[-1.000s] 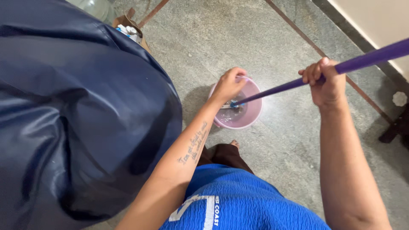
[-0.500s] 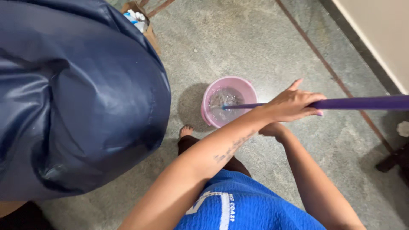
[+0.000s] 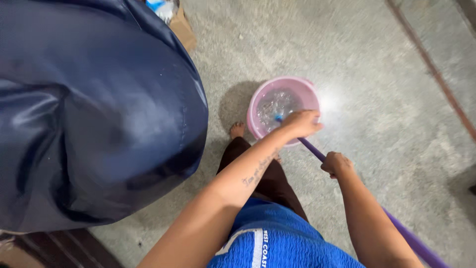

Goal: The person mops the floor using a purple mop and a pink bucket, repeatedly wiping the tile and then wringing the mop head by hand in the bucket.

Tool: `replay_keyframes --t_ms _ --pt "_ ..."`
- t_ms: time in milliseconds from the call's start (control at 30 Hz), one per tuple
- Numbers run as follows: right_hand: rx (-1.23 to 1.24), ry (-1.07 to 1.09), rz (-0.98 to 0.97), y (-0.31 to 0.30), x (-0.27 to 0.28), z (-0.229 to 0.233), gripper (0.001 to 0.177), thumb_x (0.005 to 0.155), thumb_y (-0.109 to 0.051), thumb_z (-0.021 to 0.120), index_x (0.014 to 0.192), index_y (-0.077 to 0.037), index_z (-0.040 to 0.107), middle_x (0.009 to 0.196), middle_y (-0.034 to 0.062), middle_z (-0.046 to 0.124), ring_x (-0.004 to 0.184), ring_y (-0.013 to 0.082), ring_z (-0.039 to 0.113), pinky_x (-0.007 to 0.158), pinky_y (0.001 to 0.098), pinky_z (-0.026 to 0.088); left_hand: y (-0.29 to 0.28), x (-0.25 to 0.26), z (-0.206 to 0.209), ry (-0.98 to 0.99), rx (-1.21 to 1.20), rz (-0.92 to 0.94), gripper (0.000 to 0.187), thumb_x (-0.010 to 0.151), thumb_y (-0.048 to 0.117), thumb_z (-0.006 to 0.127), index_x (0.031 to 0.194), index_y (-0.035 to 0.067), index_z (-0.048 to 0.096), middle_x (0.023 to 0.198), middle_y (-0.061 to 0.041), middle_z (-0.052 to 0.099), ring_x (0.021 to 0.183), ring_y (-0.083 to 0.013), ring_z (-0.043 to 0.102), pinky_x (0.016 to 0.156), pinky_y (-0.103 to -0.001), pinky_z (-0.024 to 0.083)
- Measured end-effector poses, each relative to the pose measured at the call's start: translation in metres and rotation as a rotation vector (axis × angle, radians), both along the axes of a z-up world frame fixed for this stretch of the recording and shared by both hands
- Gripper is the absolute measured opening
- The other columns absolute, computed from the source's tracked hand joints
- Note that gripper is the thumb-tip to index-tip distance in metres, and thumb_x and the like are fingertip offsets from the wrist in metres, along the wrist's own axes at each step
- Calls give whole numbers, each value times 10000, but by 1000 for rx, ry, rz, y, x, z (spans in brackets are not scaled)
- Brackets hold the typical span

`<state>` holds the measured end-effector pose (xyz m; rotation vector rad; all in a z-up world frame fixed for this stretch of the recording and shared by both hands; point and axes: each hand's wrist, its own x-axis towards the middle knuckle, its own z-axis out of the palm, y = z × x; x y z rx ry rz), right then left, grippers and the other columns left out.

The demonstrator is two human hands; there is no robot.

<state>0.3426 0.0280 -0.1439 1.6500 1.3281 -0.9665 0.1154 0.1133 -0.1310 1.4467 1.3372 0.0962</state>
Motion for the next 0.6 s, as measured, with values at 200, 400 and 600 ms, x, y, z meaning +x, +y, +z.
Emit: replay_keyframes --t_ms 200,400,600 --pt "-77 241 -631 -27 -35 -92 413 1080 -334 847 1153 72 857 829 245 848 609 330 813 595 495 667 -56 -87 -148 -66 -78 163 454 1114 516 762 1221 96 895 1215 -165 890 1112 -327 863 967 -511 665" --pt "-129 402 -1106 -25 -90 -222 515 1176 -359 747 1173 156 741 805 255 767 591 331 747 528 462 614 -76 -118 -260 4 -192 332 446 1234 437 680 1304 30 851 1274 -237 882 1220 -419 832 1052 -496 626" --pt "-115 423 -1353 1 -110 -336 413 1198 -311 659 1273 90 723 920 203 845 635 213 755 551 346 595 -118 -120 -322 -131 -393 579 441 1159 400 719 1431 65 813 1365 -161 882 1294 -323 842 1088 -439 632"
